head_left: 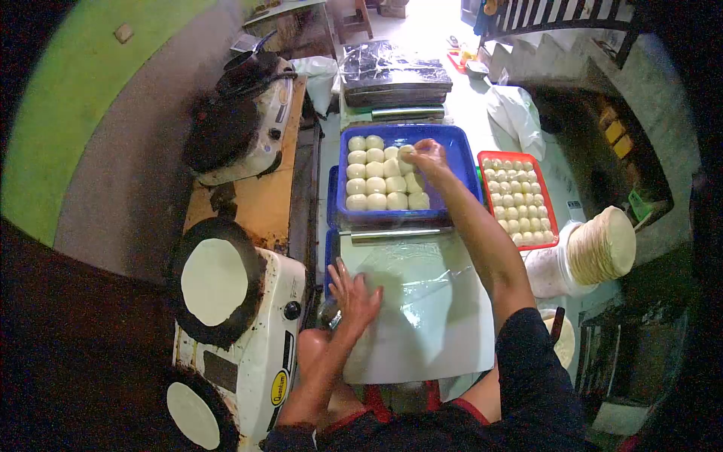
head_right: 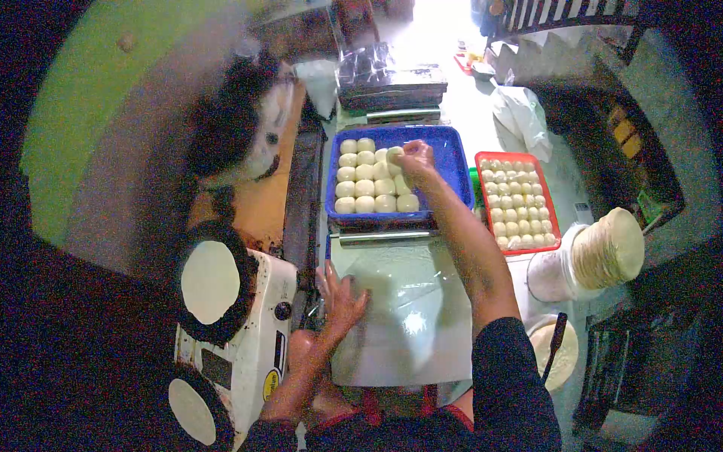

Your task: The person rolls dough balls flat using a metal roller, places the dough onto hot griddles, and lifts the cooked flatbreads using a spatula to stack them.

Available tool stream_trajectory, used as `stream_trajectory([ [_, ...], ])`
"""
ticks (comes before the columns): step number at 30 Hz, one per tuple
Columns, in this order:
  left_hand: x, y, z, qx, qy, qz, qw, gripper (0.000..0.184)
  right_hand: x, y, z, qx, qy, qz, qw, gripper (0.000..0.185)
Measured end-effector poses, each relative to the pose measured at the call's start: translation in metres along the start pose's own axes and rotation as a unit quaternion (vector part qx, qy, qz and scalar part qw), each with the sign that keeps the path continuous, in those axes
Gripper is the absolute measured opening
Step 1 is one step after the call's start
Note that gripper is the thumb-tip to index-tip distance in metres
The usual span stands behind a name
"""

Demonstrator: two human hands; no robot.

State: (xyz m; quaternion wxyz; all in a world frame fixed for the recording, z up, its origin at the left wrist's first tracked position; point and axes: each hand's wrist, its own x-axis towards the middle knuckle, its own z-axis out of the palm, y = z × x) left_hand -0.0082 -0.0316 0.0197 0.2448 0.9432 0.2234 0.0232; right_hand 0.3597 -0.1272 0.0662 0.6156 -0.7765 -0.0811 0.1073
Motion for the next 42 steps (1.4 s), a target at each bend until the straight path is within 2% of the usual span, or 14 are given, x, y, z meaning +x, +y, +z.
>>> stream_trajectory([
  [2, 0.016, -0.004, 0.008, 0.004, 0.003, -0.001, 1.0, 0.068, -0.033, -0.018, -0.02, 0.125, -0.007, -0.034, 0.991, 0.051],
  [5, 0.028, -0.01, 0.012, -0.006, 0.034, -0.01, 0.999, 0.053, -0.093, -0.042, -0.057, 0.072, -0.047, -0.063, 0.994, 0.045],
  [8, 0.035, -0.004, -0.003, -0.003, -0.013, -0.007, 1.0, 0.026, -0.171, -0.043, -0.082, 0.084, -0.236, 0.044, 0.967, 0.036],
  [13, 0.036, 0.008, -0.016, -0.046, 0.091, 0.073, 0.992, 0.013, -0.281, 0.033, -0.05, -0.288, -0.481, -0.044, 0.827, 0.038],
  [17, 0.029, 0.055, -0.089, -0.093, 0.192, 0.172, 0.962, 0.013, -0.301, 0.113, -0.025, -0.152, -0.395, -0.087, 0.902, 0.067],
  [19, 0.02, 0.081, -0.125, -0.125, 0.199, 0.206, 0.95, 0.013, -0.333, 0.094, -0.004, -0.299, -0.314, -0.118, 0.893, 0.08],
  [21, 0.007, 0.098, -0.143, -0.118, 0.206, 0.219, 0.947, 0.014, -0.36, 0.087, 0.01, -0.543, -0.209, -0.265, 0.769, 0.093],
  [22, 0.003, 0.104, -0.146, -0.115, 0.208, 0.225, 0.945, 0.015, -0.367, 0.077, 0.012, -0.523, -0.249, -0.195, 0.792, 0.095],
  [31, -0.035, 0.099, -0.132, -0.119, 0.177, 0.257, 0.942, 0.019, -0.359, 0.094, 0.012, -0.498, -0.128, -0.255, 0.819, 0.082],
  [33, -0.05, 0.092, -0.127, -0.114, 0.153, 0.239, 0.952, 0.018, -0.394, 0.093, 0.001, -0.484, -0.192, -0.168, 0.837, 0.081],
  [36, -0.066, 0.083, -0.114, -0.125, 0.132, 0.229, 0.956, 0.018, -0.407, 0.098, -0.006, -0.474, -0.172, -0.206, 0.839, 0.076],
  [40, -0.093, 0.067, -0.094, -0.104, 0.122, 0.24, 0.957, 0.015, -0.374, 0.077, -0.055, -0.315, -0.324, -0.039, 0.891, 0.06],
  [41, -0.107, 0.06, -0.088, -0.096, 0.118, 0.235, 0.96, 0.015, -0.354, 0.131, -0.087, -0.508, -0.29, -0.206, 0.784, 0.051],
  [42, -0.12, 0.054, -0.08, -0.085, 0.111, 0.247, 0.959, 0.015, -0.334, 0.129, -0.124, -0.432, -0.227, -0.154, 0.859, 0.045],
])
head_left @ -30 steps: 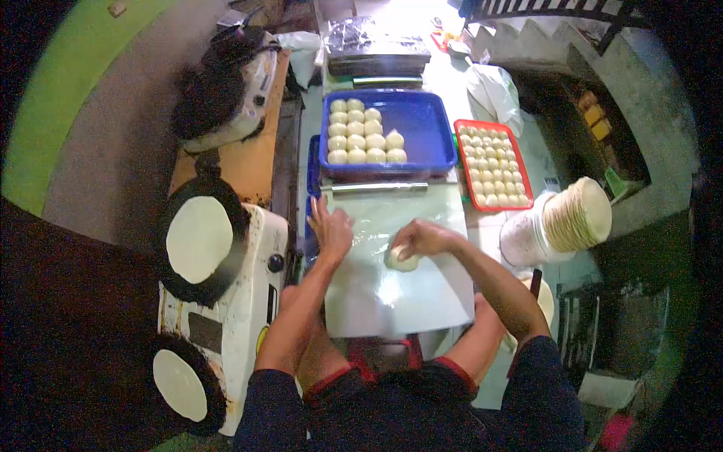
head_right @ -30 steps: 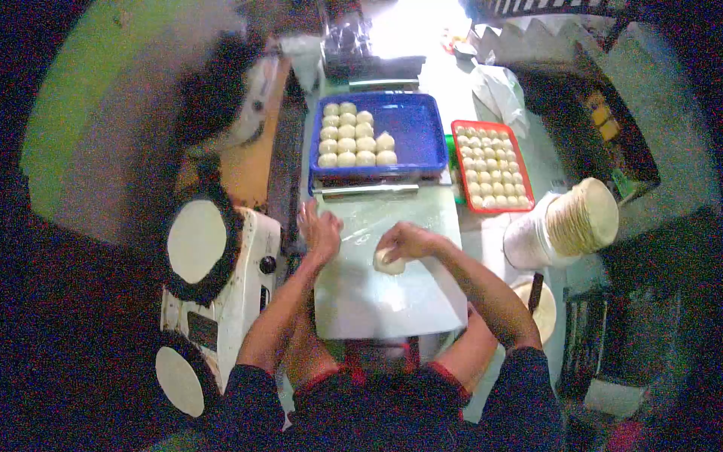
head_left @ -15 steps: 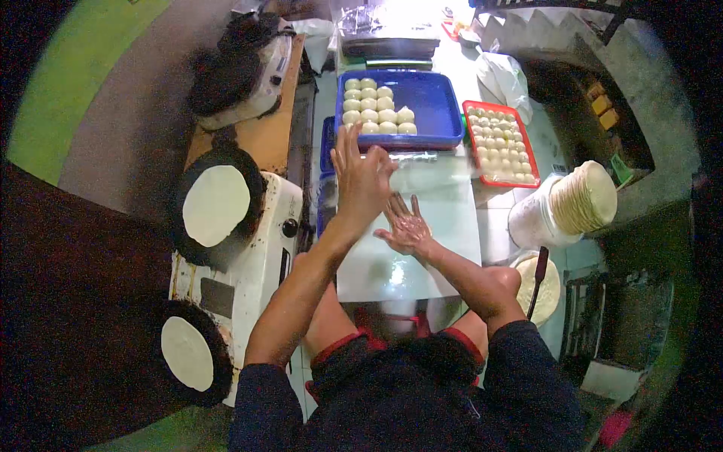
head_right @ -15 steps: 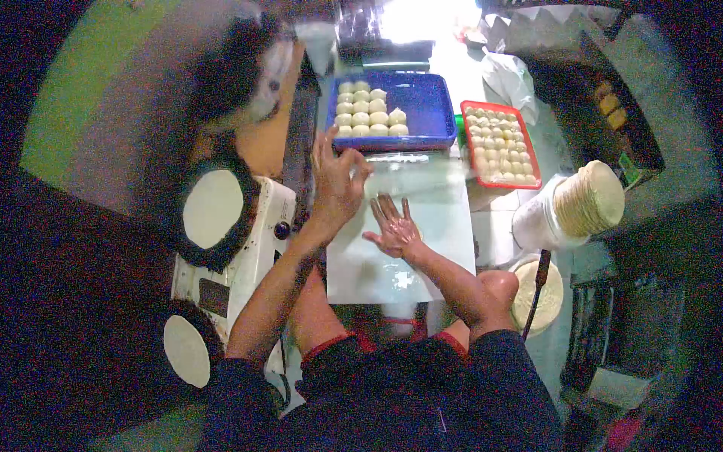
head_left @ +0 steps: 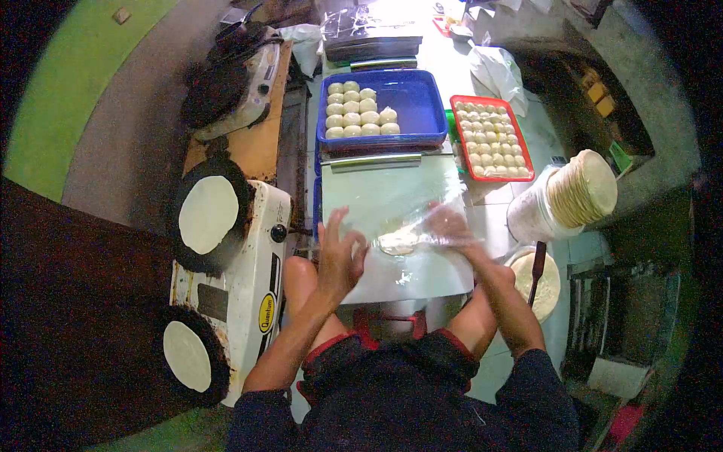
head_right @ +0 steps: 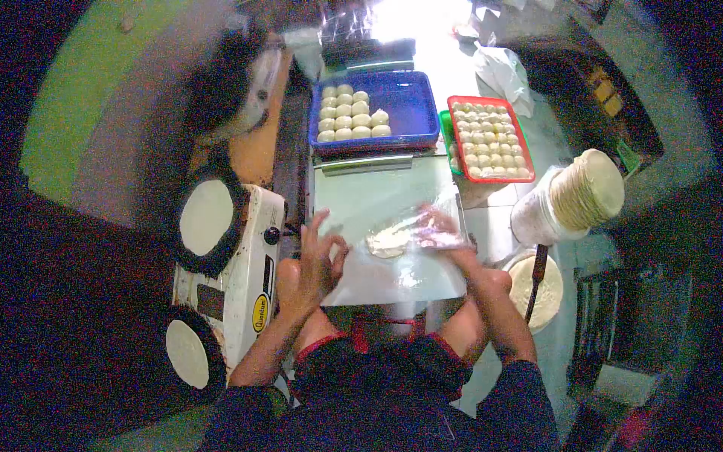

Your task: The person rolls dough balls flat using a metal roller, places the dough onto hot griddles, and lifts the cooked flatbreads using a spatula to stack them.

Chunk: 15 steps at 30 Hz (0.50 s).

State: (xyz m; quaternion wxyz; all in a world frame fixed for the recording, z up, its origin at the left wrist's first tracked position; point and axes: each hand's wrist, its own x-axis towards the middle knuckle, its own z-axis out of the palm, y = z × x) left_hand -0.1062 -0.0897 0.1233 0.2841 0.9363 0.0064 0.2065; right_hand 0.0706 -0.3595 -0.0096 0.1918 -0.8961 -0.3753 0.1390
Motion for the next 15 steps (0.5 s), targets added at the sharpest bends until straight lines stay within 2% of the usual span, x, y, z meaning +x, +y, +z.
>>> stream_trajectory([
  [2, -0.037, 0.0, 0.011, 0.012, -0.026, 0.023, 0.999, 0.017, -0.005, 0.064, -0.057, 0.232, 0.16, 0.086, 0.956, 0.034],
  [3, -0.059, -0.013, 0.03, -0.014, -0.018, 0.04, 0.999, 0.017, 0.005, 0.084, -0.069, 0.128, 0.189, 0.116, 0.967, 0.033],
  [4, -0.082, -0.029, 0.056, -0.039, -0.008, 0.058, 0.998, 0.017, 0.016, 0.074, -0.094, 0.127, 0.178, 0.115, 0.969, 0.034],
  [6, -0.125, -0.043, 0.097, -0.046, -0.106, 0.025, 0.993, 0.014, 0.075, 0.076, -0.081, 0.101, 0.171, 0.03, 0.98, 0.036],
  [7, -0.129, -0.038, 0.101, -0.022, -0.141, 0.021, 0.989, 0.014, 0.101, 0.048, -0.069, 0.085, 0.158, 0.001, 0.984, 0.044],
  [8, -0.131, -0.034, 0.104, 0.002, -0.177, 0.017, 0.984, 0.014, 0.137, 0.031, -0.049, 0.007, 0.135, -0.076, 0.988, 0.053],
  [9, -0.132, -0.03, 0.107, 0.027, -0.211, 0.014, 0.977, 0.015, 0.155, -0.011, -0.043, -0.02, 0.099, -0.056, 0.993, 0.068],
  [10, -0.134, -0.028, 0.112, 0.036, -0.203, 0.023, 0.978, 0.016, 0.171, -0.048, -0.03, -0.141, 0.066, 0.0, 0.988, 0.076],
  [11, -0.136, -0.028, 0.116, 0.045, -0.195, 0.032, 0.979, 0.017, 0.182, -0.068, -0.014, -0.186, 0.118, -0.046, 0.974, 0.076],
  [12, -0.137, -0.03, 0.115, 0.052, -0.187, 0.042, 0.98, 0.018, 0.199, -0.078, 0.006, -0.22, 0.171, -0.052, 0.959, 0.079],
  [15, -0.136, -0.025, 0.107, 0.044, -0.217, 0.014, 0.975, 0.021, 0.185, -0.098, 0.012, -0.16, 0.157, -0.052, 0.973, 0.072],
])
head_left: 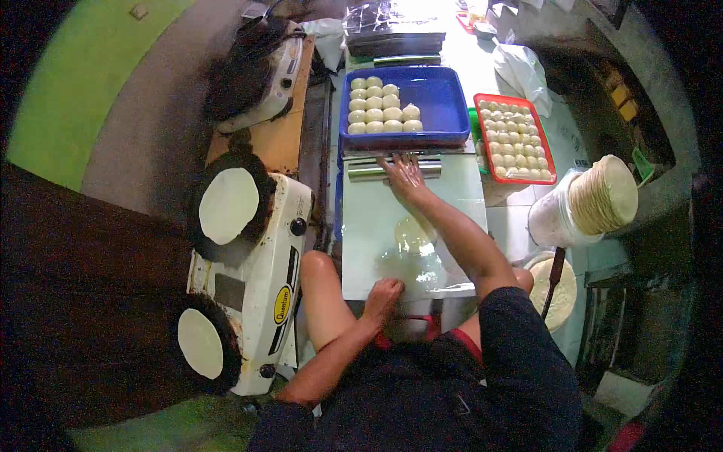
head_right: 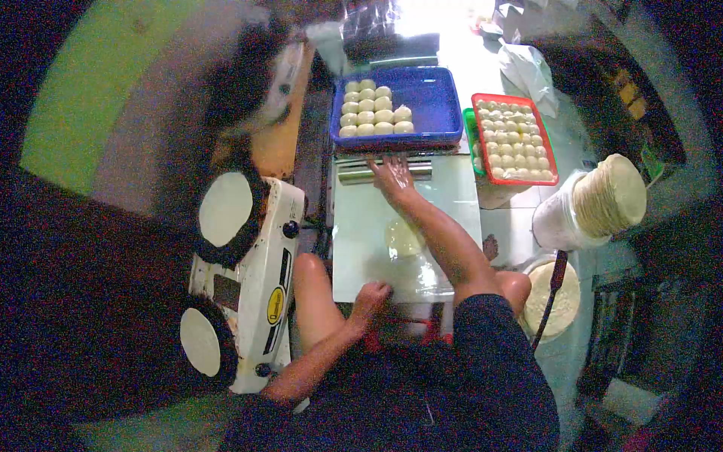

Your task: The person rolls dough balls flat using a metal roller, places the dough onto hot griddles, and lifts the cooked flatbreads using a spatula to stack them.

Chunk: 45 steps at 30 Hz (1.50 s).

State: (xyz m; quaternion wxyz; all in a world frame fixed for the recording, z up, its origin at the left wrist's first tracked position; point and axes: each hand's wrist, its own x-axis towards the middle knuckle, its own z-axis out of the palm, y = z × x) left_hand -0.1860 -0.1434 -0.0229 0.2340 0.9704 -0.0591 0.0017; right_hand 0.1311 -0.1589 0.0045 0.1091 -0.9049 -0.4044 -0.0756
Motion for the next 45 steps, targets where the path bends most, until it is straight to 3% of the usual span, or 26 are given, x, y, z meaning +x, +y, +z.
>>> stream_trajectory([
  [1, -0.003, 0.002, -0.001, -0.009, 0.0, -0.007, 1.0, 0.02, -0.02, -0.007, -0.02, 0.075, -0.076, -0.004, 0.994, 0.063],
  [2, -0.002, 0.002, -0.002, -0.02, 0.003, -0.013, 1.0, 0.02, -0.047, -0.018, -0.026, 0.052, -0.057, -0.021, 0.997, 0.055],
  [5, 0.0, 0.008, -0.002, -0.049, 0.027, -0.031, 0.998, 0.018, -0.151, -0.047, -0.02, 0.021, 0.041, -0.025, 0.999, 0.067],
  [8, -0.001, 0.005, -0.001, -0.08, 0.029, -0.028, 0.996, 0.018, -0.187, -0.07, -0.032, 0.015, 0.034, 0.005, 0.999, 0.066],
  [10, 0.001, 0.013, -0.019, -0.1, 0.043, -0.023, 0.994, 0.018, -0.161, -0.065, -0.022, -0.062, 0.021, 0.043, 0.997, 0.063],
  [11, 0.001, 0.014, -0.02, -0.061, 0.017, -0.033, 0.997, 0.019, -0.142, -0.062, -0.027, -0.025, 0.07, 0.056, 0.996, 0.061],
  [14, 0.0, 0.008, -0.017, -0.08, 0.015, -0.027, 0.996, 0.019, -0.117, -0.054, -0.032, 0.012, 0.05, 0.095, 0.994, 0.062],
  [16, -0.002, 0.004, -0.015, -0.095, 0.028, -0.018, 0.995, 0.018, -0.154, -0.066, -0.02, -0.03, 0.046, 0.065, 0.996, 0.064],
  [18, 0.003, 0.005, -0.011, -0.111, 0.061, -0.011, 0.992, 0.018, -0.195, -0.083, -0.025, 0.043, 0.029, 0.044, 0.998, 0.063],
  [20, -0.001, 0.006, -0.004, -0.121, 0.094, -0.007, 0.988, 0.017, -0.188, -0.081, -0.019, -0.003, 0.053, 0.057, 0.997, 0.064],
  [21, 0.001, 0.01, -0.017, -0.108, 0.043, -0.017, 0.993, 0.017, -0.174, -0.076, -0.022, -0.003, 0.067, 0.069, 0.995, 0.065],
  [24, 0.0, 0.008, -0.013, -0.091, 0.047, -0.013, 0.995, 0.016, -0.113, -0.06, -0.031, 0.009, 0.055, 0.13, 0.99, 0.06],
  [28, 0.001, 0.003, -0.003, -0.152, 0.037, -0.05, 0.986, 0.015, -0.166, -0.078, -0.023, 0.005, 0.055, 0.084, 0.995, 0.065],
  [30, 0.002, 0.0, -0.001, -0.135, 0.084, -0.004, 0.987, 0.014, -0.2, -0.095, -0.033, 0.015, 0.035, 0.067, 0.997, 0.071],
  [33, -0.001, 0.009, -0.02, -0.119, 0.039, -0.016, 0.992, 0.014, -0.165, -0.081, -0.03, -0.025, 0.071, 0.091, 0.993, 0.069],
  [36, 0.003, 0.011, -0.028, -0.085, 0.041, -0.013, 0.995, 0.014, -0.122, -0.063, -0.034, 0.025, 0.078, 0.12, 0.989, 0.046],
  [37, 0.001, 0.007, -0.023, -0.086, 0.042, -0.016, 0.995, 0.014, -0.123, -0.059, -0.031, 0.065, 0.014, 0.148, 0.987, 0.044],
  [40, 0.002, 0.004, -0.009, -0.085, 0.051, -0.022, 0.995, 0.015, -0.138, -0.05, -0.021, 0.062, 0.105, 0.153, 0.981, 0.045],
  [43, -0.004, 0.002, -0.002, -0.071, 0.031, -0.016, 0.997, 0.015, -0.137, -0.042, -0.025, 0.311, 0.029, 0.206, 0.927, 0.058],
  [45, -0.001, 0.002, -0.008, -0.068, 0.015, -0.013, 0.998, 0.017, -0.137, -0.047, -0.03, 0.312, -0.026, 0.187, 0.931, 0.058],
])
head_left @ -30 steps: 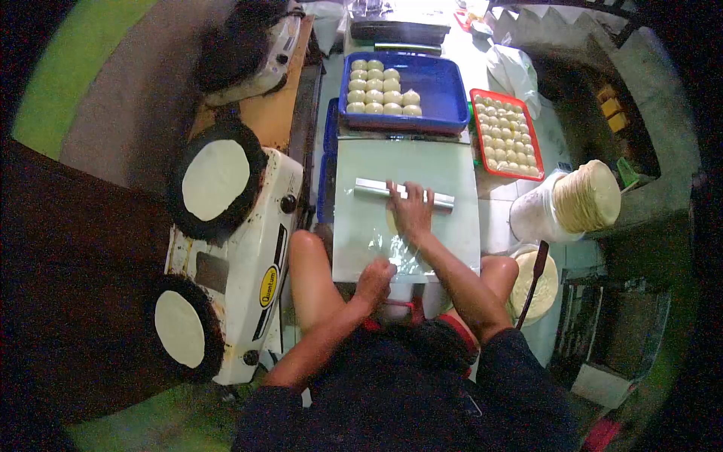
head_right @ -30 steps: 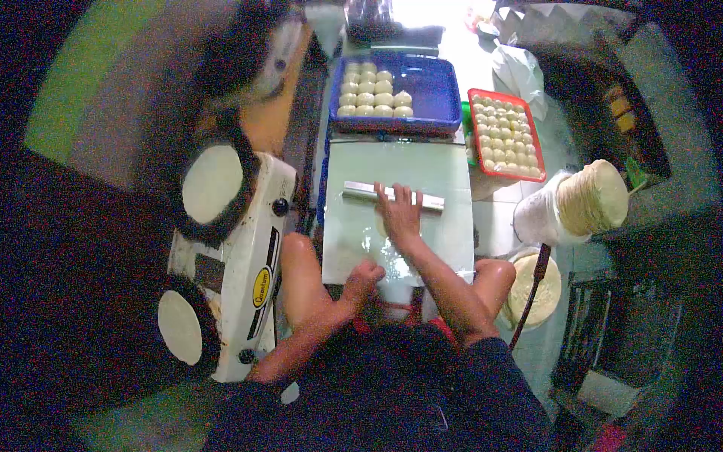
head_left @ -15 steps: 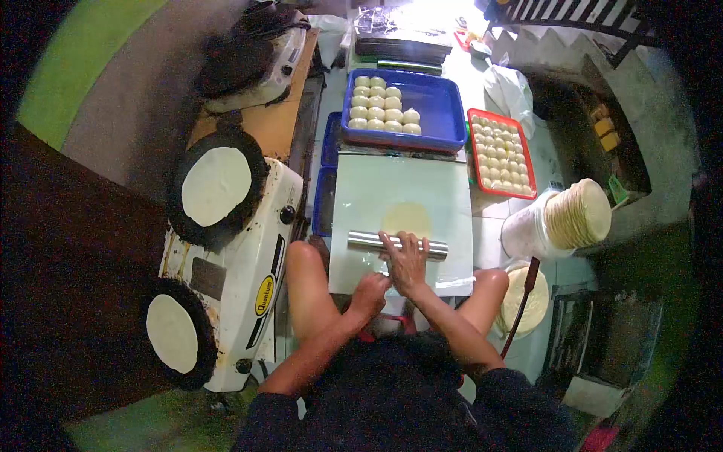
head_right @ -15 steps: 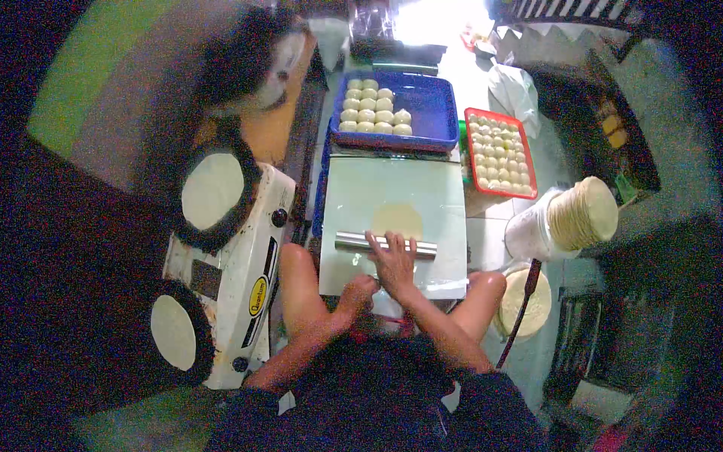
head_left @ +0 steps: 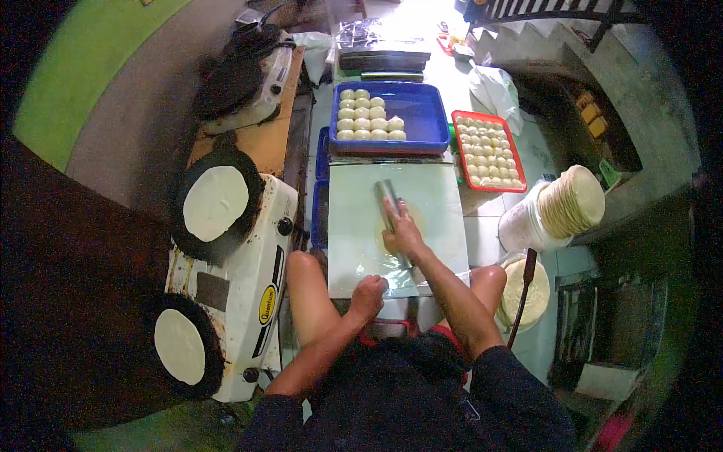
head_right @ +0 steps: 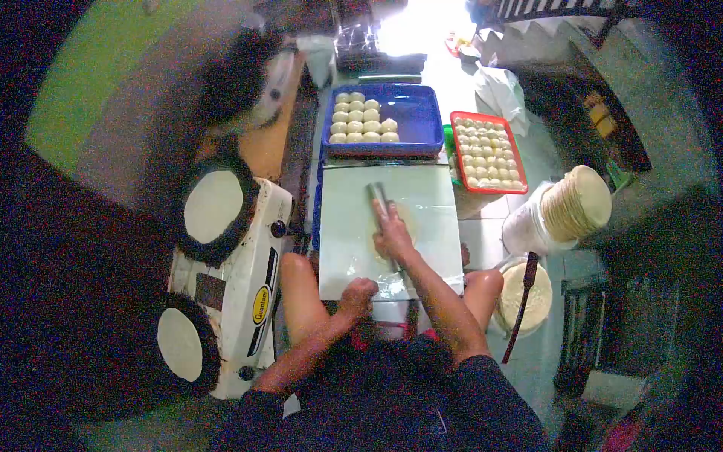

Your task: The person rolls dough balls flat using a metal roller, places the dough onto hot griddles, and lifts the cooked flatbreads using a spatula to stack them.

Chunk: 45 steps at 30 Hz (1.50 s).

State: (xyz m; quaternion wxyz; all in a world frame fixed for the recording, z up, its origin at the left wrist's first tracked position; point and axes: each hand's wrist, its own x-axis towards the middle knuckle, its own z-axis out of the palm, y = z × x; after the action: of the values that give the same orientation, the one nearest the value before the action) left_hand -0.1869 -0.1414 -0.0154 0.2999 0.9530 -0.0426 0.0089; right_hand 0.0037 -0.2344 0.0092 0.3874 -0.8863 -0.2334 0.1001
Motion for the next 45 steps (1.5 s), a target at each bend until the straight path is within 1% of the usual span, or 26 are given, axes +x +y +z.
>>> stream_trajectory([
  [1, 0.0, 0.004, -0.005, -0.01, -0.004, -0.004, 1.0, 0.018, -0.001, -0.003, 0.0, -0.006, -0.028, -0.001, 1.0, 0.059],
  [3, 0.001, 0.011, -0.018, -0.026, -0.014, -0.011, 1.0, 0.02, -0.006, -0.007, 0.012, -0.152, -0.003, -0.051, 0.987, 0.056],
  [4, 0.002, 0.01, -0.018, -0.019, -0.021, -0.012, 1.0, 0.022, -0.01, -0.003, 0.019, -0.197, 0.069, -0.099, 0.973, 0.052],
  [6, 0.001, 0.007, -0.012, -0.006, -0.038, -0.016, 0.999, 0.024, -0.012, -0.003, 0.022, -0.191, 0.147, -0.065, 0.968, 0.05],
  [8, -0.003, 0.003, -0.005, -0.013, -0.013, -0.02, 1.0, 0.026, -0.019, -0.027, 0.002, -0.179, 0.134, 0.017, 0.975, 0.051],
  [9, -0.002, 0.0, -0.001, -0.018, -0.001, -0.018, 1.0, 0.026, -0.02, -0.019, 0.007, -0.168, 0.126, -0.004, 0.978, 0.051],
  [11, 0.001, -0.01, 0.01, -0.007, -0.022, -0.015, 1.0, 0.028, -0.01, 0.003, 0.02, -0.146, 0.117, -0.053, 0.981, 0.053],
  [12, 0.002, -0.014, 0.012, 0.0, -0.03, -0.015, 0.999, 0.029, -0.018, -0.02, 0.004, -0.222, 0.083, -0.022, 0.971, 0.049],
  [15, 0.003, -0.009, 0.002, -0.015, -0.033, -0.007, 0.999, 0.034, -0.005, -0.02, 0.009, -0.207, 0.106, 0.041, 0.972, 0.042],
  [16, 0.002, -0.012, 0.001, -0.018, -0.044, -0.011, 0.999, 0.037, -0.003, -0.015, 0.012, -0.232, 0.175, 0.004, 0.957, 0.033],
  [19, 0.002, -0.013, 0.002, -0.019, -0.031, -0.003, 0.999, 0.04, 0.003, -0.007, 0.002, -0.255, 0.173, -0.006, 0.951, 0.028],
  [20, 0.001, -0.012, 0.003, -0.029, -0.027, -0.007, 0.999, 0.036, 0.009, -0.006, 0.001, -0.212, 0.187, 0.012, 0.959, 0.026],
  [22, -0.002, -0.007, 0.0, -0.05, -0.019, -0.016, 0.998, 0.03, 0.015, -0.003, 0.002, -0.193, 0.238, -0.006, 0.952, 0.024],
  [23, -0.001, -0.005, -0.003, -0.049, -0.024, -0.019, 0.998, 0.031, 0.019, -0.002, 0.002, -0.182, 0.264, -0.016, 0.947, 0.023],
  [24, 0.0, -0.007, -0.003, -0.049, -0.029, -0.022, 0.998, 0.031, 0.024, -0.001, -0.001, -0.157, 0.187, 0.018, 0.97, 0.023],
  [27, -0.001, -0.009, 0.0, -0.041, -0.016, -0.01, 0.999, 0.031, 0.029, -0.001, -0.001, -0.088, 0.164, 0.019, 0.982, 0.03],
  [28, -0.002, -0.01, 0.002, -0.037, -0.008, -0.003, 0.999, 0.031, 0.03, 0.001, 0.0, -0.09, 0.139, 0.011, 0.986, 0.057],
  [31, 0.001, -0.014, 0.003, -0.022, -0.032, 0.004, 0.999, 0.032, 0.041, 0.003, 0.013, -0.041, 0.123, 0.021, 0.991, 0.085],
  [32, 0.0, -0.014, 0.003, -0.026, -0.025, 0.008, 0.999, 0.033, 0.04, 0.006, 0.016, -0.037, 0.107, -0.001, 0.994, 0.096],
  [35, -0.002, -0.012, -0.001, -0.038, -0.006, 0.017, 0.999, 0.035, 0.027, -0.001, 0.014, -0.082, 0.008, -0.047, 0.996, 0.092],
  [36, -0.002, -0.013, 0.001, -0.041, 0.001, 0.019, 0.999, 0.036, 0.014, -0.019, 0.004, -0.127, 0.009, -0.038, 0.991, 0.087],
  [39, -0.002, -0.013, 0.003, -0.032, -0.003, 0.012, 0.999, 0.035, -0.001, -0.029, 0.005, -0.248, -0.031, -0.064, 0.966, 0.081],
  [40, -0.001, -0.012, 0.002, -0.027, -0.008, 0.009, 1.0, 0.034, -0.007, -0.026, 0.008, -0.254, -0.005, -0.091, 0.963, 0.072],
  [43, -0.002, -0.002, -0.007, -0.019, -0.022, -0.013, 0.999, 0.034, -0.022, -0.025, -0.005, -0.231, -0.052, -0.132, 0.963, 0.063],
  [44, -0.002, 0.003, -0.011, -0.017, -0.015, -0.016, 1.0, 0.033, -0.026, -0.027, -0.01, -0.205, -0.068, -0.112, 0.97, 0.044],
  [45, -0.002, 0.005, -0.011, -0.015, -0.007, -0.019, 1.0, 0.033, -0.029, -0.024, -0.01, -0.209, -0.056, -0.116, 0.969, 0.039],
])
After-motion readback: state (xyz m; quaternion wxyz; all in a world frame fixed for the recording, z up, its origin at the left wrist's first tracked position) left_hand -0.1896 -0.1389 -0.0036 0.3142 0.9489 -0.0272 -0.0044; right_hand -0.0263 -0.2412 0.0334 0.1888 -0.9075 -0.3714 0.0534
